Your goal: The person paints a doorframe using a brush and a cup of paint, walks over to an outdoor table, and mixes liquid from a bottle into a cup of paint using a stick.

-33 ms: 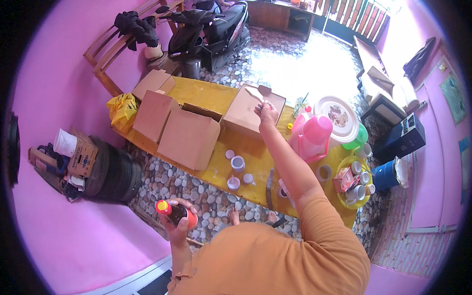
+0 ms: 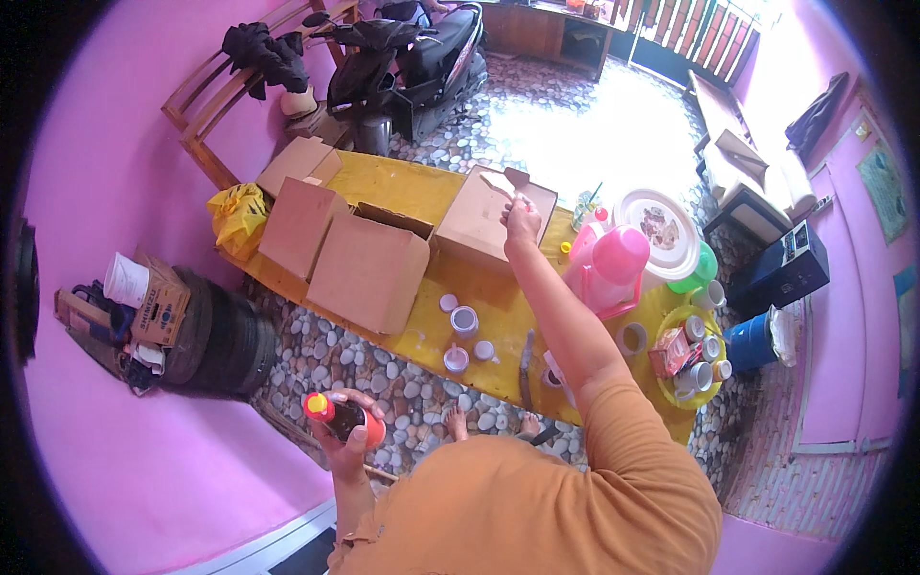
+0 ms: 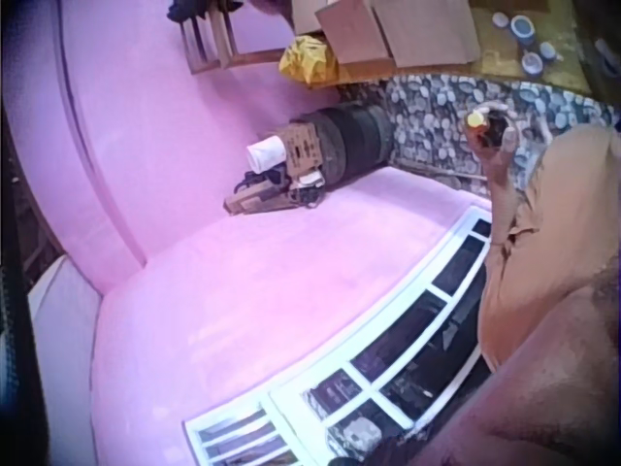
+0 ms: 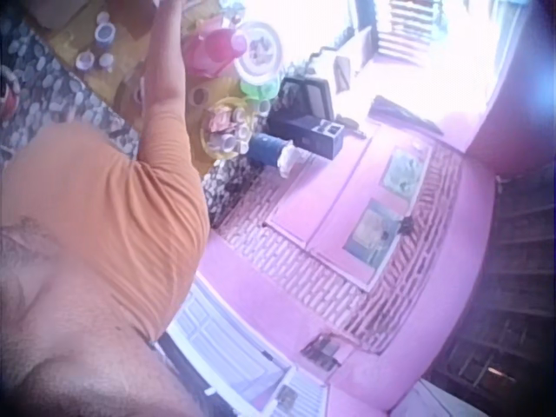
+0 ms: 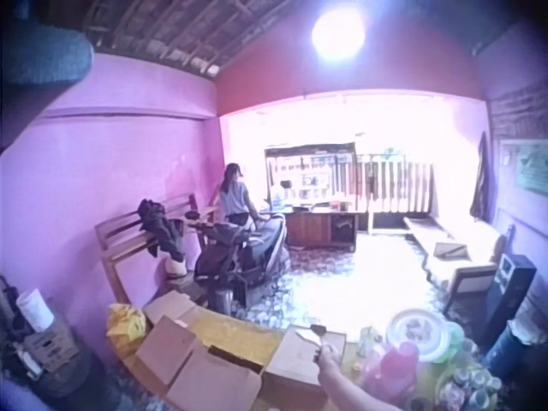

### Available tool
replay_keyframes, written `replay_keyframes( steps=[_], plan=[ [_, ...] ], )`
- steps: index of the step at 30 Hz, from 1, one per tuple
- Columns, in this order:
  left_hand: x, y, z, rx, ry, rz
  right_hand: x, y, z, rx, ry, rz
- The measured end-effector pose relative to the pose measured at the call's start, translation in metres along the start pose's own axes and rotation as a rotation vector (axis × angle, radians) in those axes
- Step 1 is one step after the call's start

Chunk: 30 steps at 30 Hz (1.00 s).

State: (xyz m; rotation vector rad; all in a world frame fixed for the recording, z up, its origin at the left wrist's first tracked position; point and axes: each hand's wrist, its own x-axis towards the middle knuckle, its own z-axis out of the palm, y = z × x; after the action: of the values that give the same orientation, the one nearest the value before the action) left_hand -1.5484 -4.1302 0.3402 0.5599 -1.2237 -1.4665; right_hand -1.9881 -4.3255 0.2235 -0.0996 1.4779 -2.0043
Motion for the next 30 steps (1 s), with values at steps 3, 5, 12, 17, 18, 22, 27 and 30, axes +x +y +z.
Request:
replay_keyframes(
  steps=[3, 5, 12, 17, 18, 22, 27, 30],
  plan=[
    [0.007, -0.005, -0.006, -0.01, 0.013, -0.01, 0.021, -0.016, 0.015, 0.047, -0.025, -0.013],
    [0.01, -0.004, -0.011, 0.001, 0.025, -0.017, 0.028, -0.023, 0.028, 0.052, -0.058, -0.076],
    [0.016, -0.005, -0.024, 0.016, 0.055, 0.009, 0.034, -0.029, 0.038, -0.178, -0.102, -0.051],
    [0.019, -0.007, -0.031, 0.004, 0.049, 0.007, 0.047, -0.023, 0.039, -0.056, -0.168, 0.084],
    [0.018, -0.006, -0.034, 0.013, 0.065, 0.006, 0.039, -0.02, 0.045, -0.06, -0.155, 0.118],
    [0.016, -0.006, -0.042, 0.013, 0.061, 0.008, 0.03, -0.003, 0.057, -0.307, -0.24, 0.173],
    [0.015, -0.007, -0.055, 0.029, 0.073, 0.021, 0.034, 0.045, 0.092, -0.523, -0.324, 0.228],
    [0.013, -0.002, -0.06, 0.053, 0.111, 0.023, 0.04, 0.063, 0.124, -0.6, -0.417, 0.246]
  ],
)
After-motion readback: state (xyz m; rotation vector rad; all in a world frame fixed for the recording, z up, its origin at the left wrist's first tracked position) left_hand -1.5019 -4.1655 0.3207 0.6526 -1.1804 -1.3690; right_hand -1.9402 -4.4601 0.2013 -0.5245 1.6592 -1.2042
